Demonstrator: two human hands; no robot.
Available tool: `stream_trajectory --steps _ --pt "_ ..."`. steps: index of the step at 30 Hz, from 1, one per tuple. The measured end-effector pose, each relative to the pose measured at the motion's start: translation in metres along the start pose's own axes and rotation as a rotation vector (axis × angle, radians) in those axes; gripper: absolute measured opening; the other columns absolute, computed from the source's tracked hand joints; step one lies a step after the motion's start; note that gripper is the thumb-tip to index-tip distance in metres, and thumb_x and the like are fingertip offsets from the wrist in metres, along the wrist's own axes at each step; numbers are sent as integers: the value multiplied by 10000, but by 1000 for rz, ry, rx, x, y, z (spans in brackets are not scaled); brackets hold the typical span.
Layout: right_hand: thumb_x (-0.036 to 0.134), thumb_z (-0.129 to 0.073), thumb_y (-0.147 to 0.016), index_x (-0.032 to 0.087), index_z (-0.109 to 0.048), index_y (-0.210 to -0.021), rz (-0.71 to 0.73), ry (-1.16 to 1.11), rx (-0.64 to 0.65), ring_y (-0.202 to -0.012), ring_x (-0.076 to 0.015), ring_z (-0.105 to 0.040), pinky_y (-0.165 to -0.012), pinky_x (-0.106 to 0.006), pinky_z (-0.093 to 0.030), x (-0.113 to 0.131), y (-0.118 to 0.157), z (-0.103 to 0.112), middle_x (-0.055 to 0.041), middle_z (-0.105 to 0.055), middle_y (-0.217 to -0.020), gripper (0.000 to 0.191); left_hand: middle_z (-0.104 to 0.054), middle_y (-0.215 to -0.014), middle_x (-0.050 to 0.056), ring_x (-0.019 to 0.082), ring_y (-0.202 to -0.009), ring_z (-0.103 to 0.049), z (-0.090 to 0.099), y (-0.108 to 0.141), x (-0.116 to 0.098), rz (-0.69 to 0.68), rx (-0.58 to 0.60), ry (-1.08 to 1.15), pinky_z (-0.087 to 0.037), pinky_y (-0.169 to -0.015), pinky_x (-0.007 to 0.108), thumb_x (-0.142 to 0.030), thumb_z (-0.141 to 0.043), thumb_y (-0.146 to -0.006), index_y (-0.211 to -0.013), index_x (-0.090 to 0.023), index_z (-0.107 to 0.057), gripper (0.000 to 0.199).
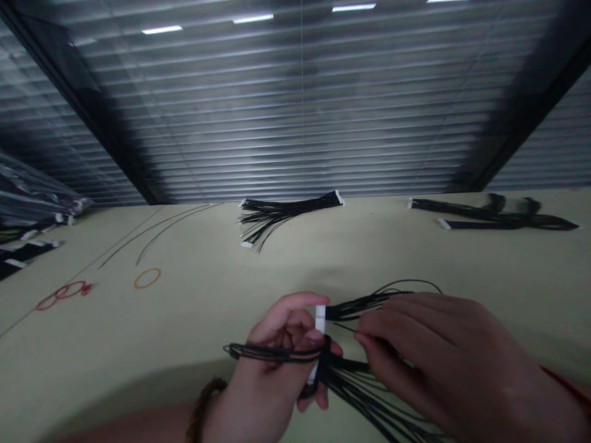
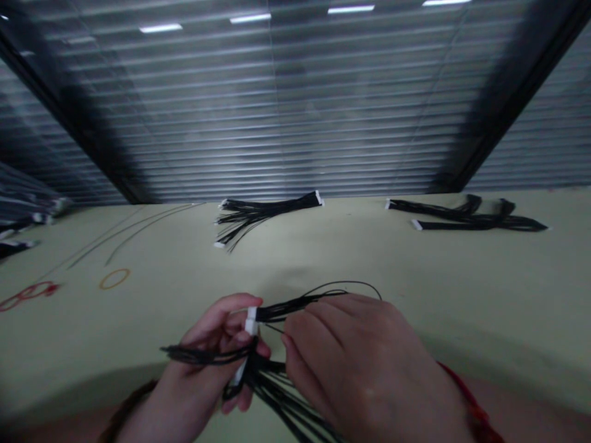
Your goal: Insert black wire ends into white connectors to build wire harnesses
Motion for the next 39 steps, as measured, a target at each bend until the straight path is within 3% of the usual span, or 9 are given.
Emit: stream_trajectory --steps 13,24,39 --pt "147 -401 -915 177 -521 -778 11 -1 -43 -572 -99 -499 -570 -285 -342 3 1 3 20 -567 -663 185 -640 -686 -20 25 -356 -501 1 2 -2 25 -9 -17 -315 -322 107 -313 -624 -798 -963 -211 -531 215" --pt "147 -423 -909 188 -512 -837 11 1 -32 -655 -111 -538 -612 -285 -359 0 4 -3 17 -598 -725 122 -655 -699 -18 23 -358 -520 1 -1 0 13 6 17 -323 -318 91 -247 -614 -805 -979 -217 -537 193" --pt "161 -385 -928 165 -571 -793 19 27 -20 -584 -118 -532 -550 -291 -360 3 -1 1 -13 -618 -708 230 -646 -686 -20 33 -363 -524 3 -1 2 32 7 30 -320 -323 108 -253 -630 -791 -980 -217 -546 210"
Point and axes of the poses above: each hand's wrist, its own y-axis away from the middle knuckle, its own z-axis out of the back of the hand, x = y × z, the point moved 7 cm from there along -y, towards the middle knuckle
